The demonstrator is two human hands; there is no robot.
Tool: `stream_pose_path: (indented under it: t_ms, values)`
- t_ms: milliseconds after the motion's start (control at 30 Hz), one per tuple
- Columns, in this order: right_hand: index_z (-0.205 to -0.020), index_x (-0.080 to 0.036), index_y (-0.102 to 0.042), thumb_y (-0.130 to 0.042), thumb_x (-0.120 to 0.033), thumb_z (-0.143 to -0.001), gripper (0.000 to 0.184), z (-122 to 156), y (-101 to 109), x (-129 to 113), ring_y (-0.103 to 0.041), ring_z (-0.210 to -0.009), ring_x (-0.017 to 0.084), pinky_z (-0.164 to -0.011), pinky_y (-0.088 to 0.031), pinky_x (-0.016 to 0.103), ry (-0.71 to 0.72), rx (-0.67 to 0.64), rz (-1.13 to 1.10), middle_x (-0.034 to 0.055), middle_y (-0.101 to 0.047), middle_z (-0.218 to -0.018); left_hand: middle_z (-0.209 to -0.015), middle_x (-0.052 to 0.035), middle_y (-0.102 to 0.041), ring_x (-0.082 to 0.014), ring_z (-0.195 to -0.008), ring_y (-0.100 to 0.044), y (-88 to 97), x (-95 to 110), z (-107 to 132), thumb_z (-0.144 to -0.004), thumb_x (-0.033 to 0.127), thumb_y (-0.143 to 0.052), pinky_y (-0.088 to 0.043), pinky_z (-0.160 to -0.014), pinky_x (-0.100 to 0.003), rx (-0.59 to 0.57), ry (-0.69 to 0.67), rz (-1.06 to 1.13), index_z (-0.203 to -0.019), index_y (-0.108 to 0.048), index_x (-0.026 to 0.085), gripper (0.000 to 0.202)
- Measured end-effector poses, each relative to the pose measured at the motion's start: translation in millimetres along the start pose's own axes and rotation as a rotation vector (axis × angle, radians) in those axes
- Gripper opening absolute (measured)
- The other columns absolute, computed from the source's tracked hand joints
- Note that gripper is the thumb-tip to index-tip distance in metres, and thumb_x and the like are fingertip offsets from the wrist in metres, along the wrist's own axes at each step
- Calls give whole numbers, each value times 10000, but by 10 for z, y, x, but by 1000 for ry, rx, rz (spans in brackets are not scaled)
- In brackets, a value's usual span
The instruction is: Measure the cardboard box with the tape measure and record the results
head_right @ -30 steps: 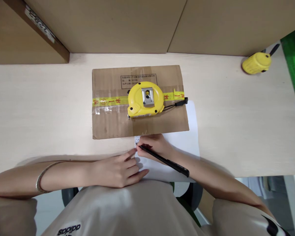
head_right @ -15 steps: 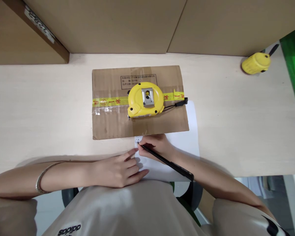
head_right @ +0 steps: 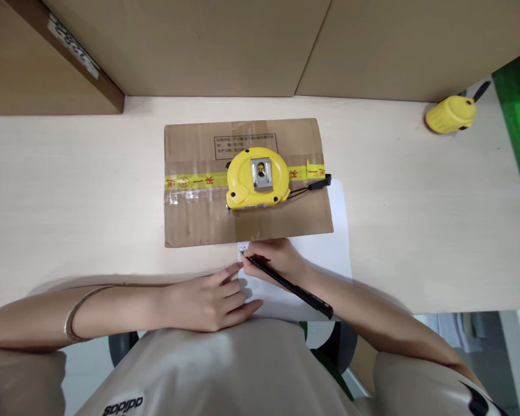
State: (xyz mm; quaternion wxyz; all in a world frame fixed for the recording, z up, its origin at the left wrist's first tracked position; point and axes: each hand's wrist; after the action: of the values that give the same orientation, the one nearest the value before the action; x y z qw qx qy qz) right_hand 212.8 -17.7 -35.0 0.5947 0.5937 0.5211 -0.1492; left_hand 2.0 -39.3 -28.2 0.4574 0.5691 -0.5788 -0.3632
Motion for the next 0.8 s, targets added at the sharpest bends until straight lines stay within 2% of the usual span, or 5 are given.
stream_pose_path:
  t_ms: [533, 800]
  values:
    - [-676, -195, -559, -602, -60, -773, 172, -36, 60, -51, -509, -516, 71, -557, -417, 191, 10, -31, 17, -50, -591, -579, -887, -26, -715, -170, -780, -625, -15, 9, 6, -959, 141, -571, -464, -1082, -504, 15, 7, 2, -1262, -645, 131, 313]
    - [-663, -192, -545, -613, -45, -743, 181, -21, 39, -34, -464, -509, 64, -545, -393, 187, 22, -10, 52, -62, -547, -559, -899, -27, -725, -160, -790, -622, -8, 4, 2, -975, 140, -537, -472, -1083, -484, -1, 7, -15, -1256, -646, 158, 301]
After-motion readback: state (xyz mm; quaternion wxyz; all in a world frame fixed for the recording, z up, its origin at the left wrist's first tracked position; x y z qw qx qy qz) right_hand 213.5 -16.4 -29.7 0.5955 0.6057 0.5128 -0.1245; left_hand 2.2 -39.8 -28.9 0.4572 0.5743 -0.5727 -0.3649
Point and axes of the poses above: each hand's wrist, its own z-axis away from the middle knuckle, its own y-axis out of the back of the hand, x = y × z
